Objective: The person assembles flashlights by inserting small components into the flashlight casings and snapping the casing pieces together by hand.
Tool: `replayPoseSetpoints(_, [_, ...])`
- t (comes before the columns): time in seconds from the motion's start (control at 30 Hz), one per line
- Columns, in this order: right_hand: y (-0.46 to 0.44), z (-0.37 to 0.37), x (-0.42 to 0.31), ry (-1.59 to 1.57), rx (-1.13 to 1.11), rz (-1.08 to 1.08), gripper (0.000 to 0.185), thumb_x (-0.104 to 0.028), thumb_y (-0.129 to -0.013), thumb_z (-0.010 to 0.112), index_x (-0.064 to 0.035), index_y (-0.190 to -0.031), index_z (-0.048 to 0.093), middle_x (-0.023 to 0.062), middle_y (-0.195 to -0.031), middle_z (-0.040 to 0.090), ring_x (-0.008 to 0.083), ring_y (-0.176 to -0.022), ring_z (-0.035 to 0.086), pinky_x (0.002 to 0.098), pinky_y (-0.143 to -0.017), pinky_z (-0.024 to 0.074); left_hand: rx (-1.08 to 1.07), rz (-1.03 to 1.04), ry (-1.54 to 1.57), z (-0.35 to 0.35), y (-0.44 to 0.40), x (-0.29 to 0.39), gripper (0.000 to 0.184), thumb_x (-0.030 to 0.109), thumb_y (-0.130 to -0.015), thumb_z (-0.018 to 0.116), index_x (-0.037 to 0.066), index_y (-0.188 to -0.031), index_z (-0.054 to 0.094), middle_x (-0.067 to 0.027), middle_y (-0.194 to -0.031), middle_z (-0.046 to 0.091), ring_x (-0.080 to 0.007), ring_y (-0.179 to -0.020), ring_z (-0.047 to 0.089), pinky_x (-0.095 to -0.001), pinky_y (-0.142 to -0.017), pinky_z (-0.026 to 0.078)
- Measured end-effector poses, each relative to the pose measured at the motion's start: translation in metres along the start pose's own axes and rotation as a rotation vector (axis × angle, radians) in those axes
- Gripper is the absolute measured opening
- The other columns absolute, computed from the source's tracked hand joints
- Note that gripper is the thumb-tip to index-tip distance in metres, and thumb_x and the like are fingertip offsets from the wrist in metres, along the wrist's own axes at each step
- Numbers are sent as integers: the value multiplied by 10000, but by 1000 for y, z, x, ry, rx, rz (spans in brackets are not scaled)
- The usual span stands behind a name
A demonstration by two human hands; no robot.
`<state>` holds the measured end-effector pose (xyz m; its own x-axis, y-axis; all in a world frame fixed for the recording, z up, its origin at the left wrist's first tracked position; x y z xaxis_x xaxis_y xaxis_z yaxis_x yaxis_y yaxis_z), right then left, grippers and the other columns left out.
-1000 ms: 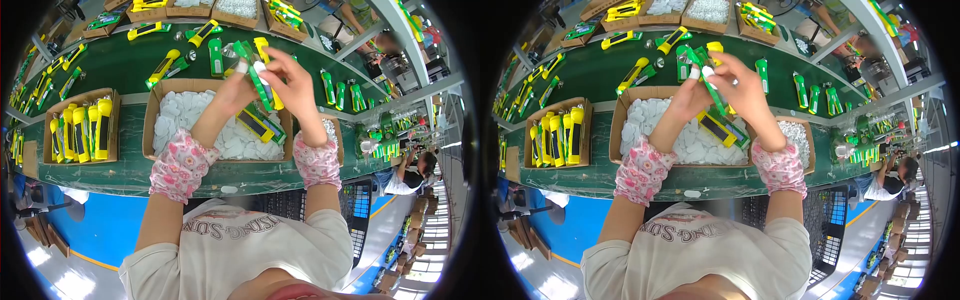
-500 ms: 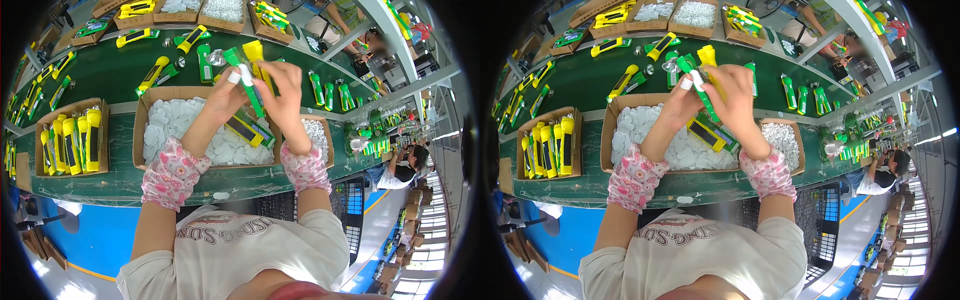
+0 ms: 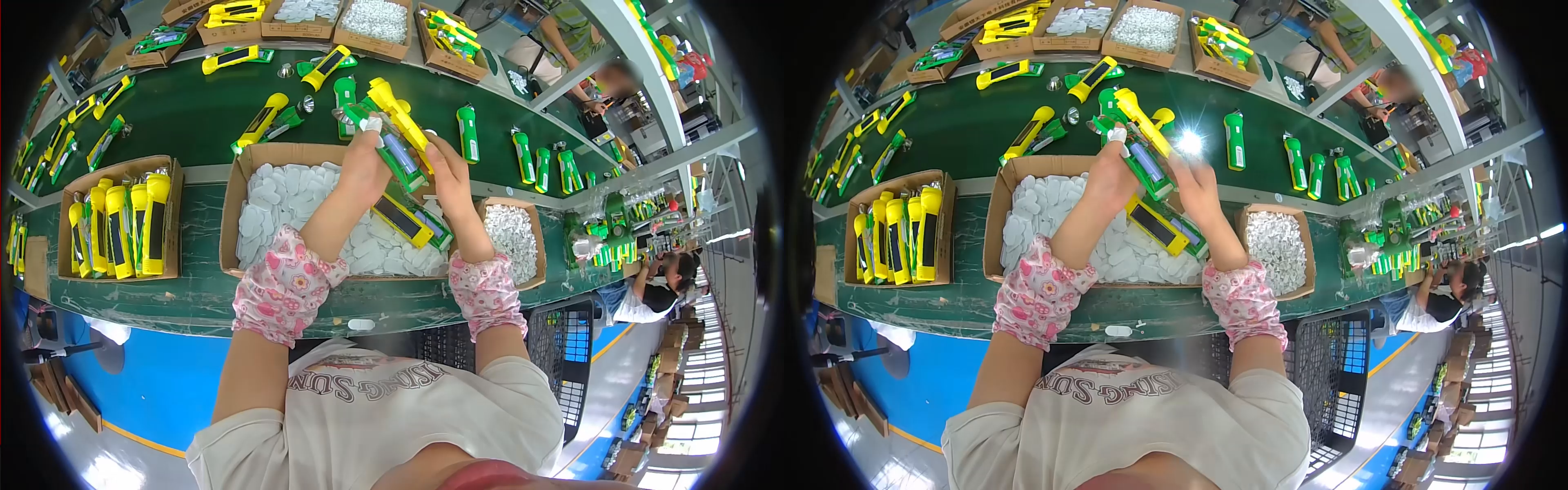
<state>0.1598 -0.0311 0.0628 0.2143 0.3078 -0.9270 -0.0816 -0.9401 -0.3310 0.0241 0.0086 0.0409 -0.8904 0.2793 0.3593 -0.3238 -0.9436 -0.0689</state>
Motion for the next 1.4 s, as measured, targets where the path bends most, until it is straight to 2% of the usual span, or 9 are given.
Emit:
replayPoseSetpoints(0.23, [3,10,-12,-94,23,130,294,-222,-951,518,47,-966,635,54,-703,603,113,-647,533,265,-609,425,-17,-48,-131,0,3,1,327,295,-1005,411,67,-1235,455,-109,-1126,560,-265,-1012,570,-452,-875,485])
replayPoseSetpoints(0.43, [13,14,-25,413,123,-290,272,-171,-943,476,38,-1045,616,192,-836,601,287,-742,589,379,-687,454,106,57,0,7,5,6,338,293,-1008,392,44,-1223,473,-86,-1078,578,-222,-935,596,-385,-827,509])
replayPoseSetpoints(0.53, [17,24,-34,428,81,-363,270,-154,-920,506,20,-1101,606,220,-927,598,356,-807,587,420,-730,455,215,20,-33,-5,3,2,299,272,-983,421,73,-1201,475,-96,-1079,577,-225,-1003,574,-401,-898,468])
replayPoseSetpoints(0.63, [21,31,-32,674,81,-540,304,-131,-884,561,-5,-1158,597,207,-913,593,359,-801,594,423,-708,470,171,12,-149,-20,-3,-3,301,264,-970,423,74,-1197,475,-94,-1083,576,-221,-1015,571,-389,-905,462])
replayPoseSetpoints(0.83, [27,33,-40,704,-5,-367,474,-92,-833,627,-75,-1299,542,223,-1008,550,348,-860,605,421,-707,503,-3,108,98,5,8,5,292,238,-945,422,68,-1178,467,-103,-1075,570,-234,-1044,569,-393,-918,457])
replayPoseSetpoints(1.03, [27,28,-26,687,-115,-365,539,-96,-840,626,-99,-1361,487,237,-1112,503,369,-919,588,407,-777,501,138,164,-177,4,8,-1,274,176,-930,483,47,-1171,487,-81,-997,577,-199,-935,594,-346,-823,490])
replayPoseSetpoints(1.13, [34,25,-29,718,-239,-328,540,-72,-863,590,-91,-1385,455,241,-1139,503,366,-1012,546,406,-873,456,207,-61,-599,-28,-15,16,248,150,-934,515,-4,-1128,516,-100,-963,599,-212,-872,619,-346,-767,512])
replayPoseSetpoints(1.23, [41,22,-18,362,-276,-325,510,-35,-881,546,-78,-1381,452,217,-1172,512,352,-1103,490,408,-963,386,65,-16,-380,-13,-9,23,304,226,-953,549,-27,-1121,535,-144,-1078,630,-230,-896,643,-384,-799,521])
replayPoseSetpoints(1.4, [38,3,-29,514,-144,-452,496,36,-843,565,-37,-1327,486,151,-1256,479,260,-1172,465,345,-1006,358,4,-136,46,1,6,-19,254,181,-953,542,41,-1165,530,-74,-1001,601,-205,-918,613,-358,-789,525])
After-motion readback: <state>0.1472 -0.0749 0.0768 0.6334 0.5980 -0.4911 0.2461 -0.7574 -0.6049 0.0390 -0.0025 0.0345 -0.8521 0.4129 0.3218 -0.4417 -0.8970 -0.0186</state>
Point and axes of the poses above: each hand's wrist, its own y-axis away from the middle knuckle, its own z-axis out of the palm, x = y × z, the point moved 4 cm from there along -y, towards the middle knuckle
